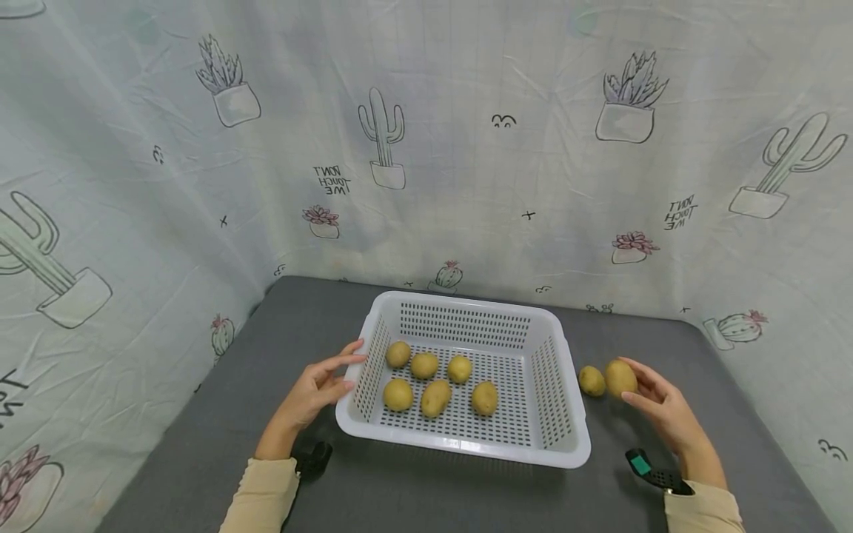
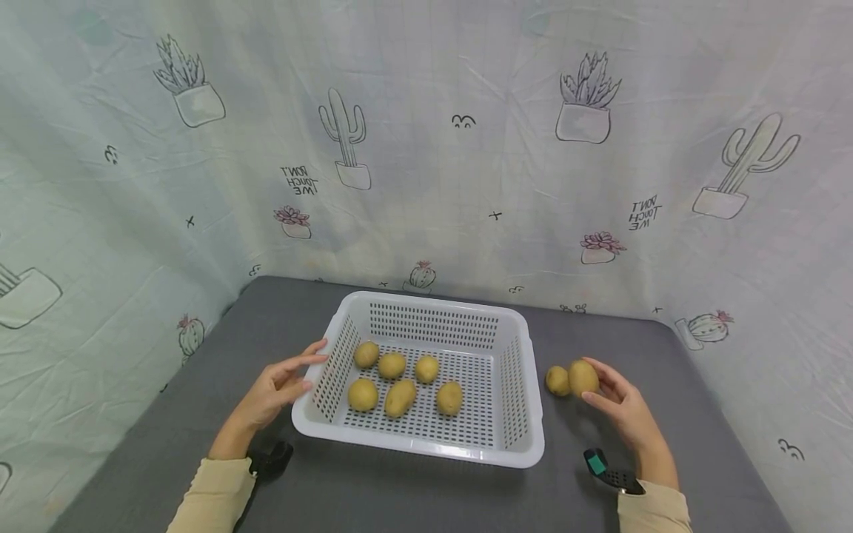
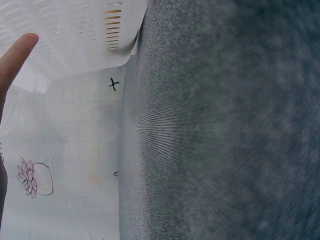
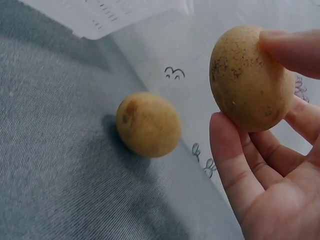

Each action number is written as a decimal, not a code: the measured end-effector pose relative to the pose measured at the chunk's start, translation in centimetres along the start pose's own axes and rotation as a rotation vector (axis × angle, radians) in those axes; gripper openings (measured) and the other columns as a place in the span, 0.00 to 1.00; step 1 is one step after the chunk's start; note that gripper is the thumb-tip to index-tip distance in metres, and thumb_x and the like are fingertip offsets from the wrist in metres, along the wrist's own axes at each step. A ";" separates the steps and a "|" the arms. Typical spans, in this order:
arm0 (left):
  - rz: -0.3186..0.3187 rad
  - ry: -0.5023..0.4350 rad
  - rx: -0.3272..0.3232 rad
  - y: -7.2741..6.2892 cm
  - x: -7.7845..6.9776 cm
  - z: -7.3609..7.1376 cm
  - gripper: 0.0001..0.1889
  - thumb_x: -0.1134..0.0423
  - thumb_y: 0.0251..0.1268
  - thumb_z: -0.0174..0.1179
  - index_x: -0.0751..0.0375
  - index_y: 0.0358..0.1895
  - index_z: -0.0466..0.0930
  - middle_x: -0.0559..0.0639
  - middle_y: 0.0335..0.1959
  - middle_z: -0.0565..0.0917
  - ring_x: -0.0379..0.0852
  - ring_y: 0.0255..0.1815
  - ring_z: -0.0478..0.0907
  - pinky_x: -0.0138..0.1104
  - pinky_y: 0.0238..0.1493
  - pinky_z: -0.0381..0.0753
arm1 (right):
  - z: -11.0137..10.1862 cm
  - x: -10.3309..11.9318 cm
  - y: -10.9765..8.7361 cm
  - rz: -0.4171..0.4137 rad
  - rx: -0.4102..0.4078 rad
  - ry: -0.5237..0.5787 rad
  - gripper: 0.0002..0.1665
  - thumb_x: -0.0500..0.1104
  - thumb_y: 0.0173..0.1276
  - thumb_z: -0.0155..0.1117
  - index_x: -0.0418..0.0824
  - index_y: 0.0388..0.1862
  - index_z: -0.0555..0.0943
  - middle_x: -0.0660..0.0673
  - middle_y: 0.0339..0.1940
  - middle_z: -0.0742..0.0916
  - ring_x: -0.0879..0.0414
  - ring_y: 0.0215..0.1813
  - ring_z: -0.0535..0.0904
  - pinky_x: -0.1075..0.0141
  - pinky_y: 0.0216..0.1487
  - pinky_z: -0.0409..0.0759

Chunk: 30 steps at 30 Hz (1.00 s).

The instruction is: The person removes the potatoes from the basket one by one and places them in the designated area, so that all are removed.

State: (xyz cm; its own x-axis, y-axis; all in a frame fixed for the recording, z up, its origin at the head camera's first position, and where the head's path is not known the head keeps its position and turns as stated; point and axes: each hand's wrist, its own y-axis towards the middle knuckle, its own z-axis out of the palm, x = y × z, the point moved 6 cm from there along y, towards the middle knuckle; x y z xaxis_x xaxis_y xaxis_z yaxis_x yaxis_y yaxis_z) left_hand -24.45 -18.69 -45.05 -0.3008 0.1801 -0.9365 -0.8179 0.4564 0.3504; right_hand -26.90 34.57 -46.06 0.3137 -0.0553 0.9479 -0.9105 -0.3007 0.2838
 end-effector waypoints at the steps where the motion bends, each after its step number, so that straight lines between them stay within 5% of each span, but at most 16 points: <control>1: -0.002 -0.001 0.000 0.0 0.0 0.0 0.23 0.77 0.67 0.50 0.82 0.63 0.61 0.57 0.76 0.51 0.51 0.52 0.81 0.35 0.44 0.81 | -0.1 -0.2 0.0 0.001 -0.009 0.006 0.33 0.22 0.67 0.49 0.28 0.71 0.58 0.59 0.60 0.77 0.71 0.57 0.75 0.77 0.49 0.75; 10: -0.006 0.005 -0.004 0.0 0.1 -0.1 0.23 0.77 0.67 0.51 0.84 0.63 0.61 0.60 0.76 0.50 0.51 0.49 0.82 0.34 0.44 0.81 | -1.1 -1.8 -0.4 0.026 -0.138 0.035 0.31 0.23 0.65 0.53 0.35 0.68 0.66 0.60 0.52 0.80 0.72 0.51 0.77 0.79 0.45 0.76; 19: -0.022 0.014 -0.023 0.0 0.4 -0.2 0.23 0.76 0.66 0.52 0.82 0.63 0.62 0.61 0.76 0.50 0.50 0.48 0.83 0.34 0.43 0.81 | -1.8 -2.9 -0.6 0.211 -0.231 -0.366 0.35 0.37 0.67 0.62 0.35 0.71 0.62 0.75 0.44 0.76 0.81 0.45 0.73 0.83 0.41 0.70; 30: -0.004 -0.005 -0.008 -0.1 0.2 -0.1 0.22 0.76 0.67 0.51 0.79 0.63 0.65 0.53 0.76 0.53 0.50 0.50 0.82 0.34 0.44 0.81 | -1.9 -3.7 -0.4 0.261 -0.239 -0.501 0.38 0.44 0.66 0.64 0.30 0.69 0.62 0.79 0.42 0.72 0.83 0.43 0.69 0.81 0.40 0.66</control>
State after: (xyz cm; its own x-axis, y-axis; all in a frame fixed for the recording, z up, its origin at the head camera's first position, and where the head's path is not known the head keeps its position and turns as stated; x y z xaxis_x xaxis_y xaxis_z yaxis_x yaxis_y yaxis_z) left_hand -24.50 -18.77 -45.27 -0.2950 0.1827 -0.9379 -0.8232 0.4497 0.3465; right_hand -28.20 36.76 -49.39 0.1077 -0.5568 0.8236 -0.9914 0.0015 0.1307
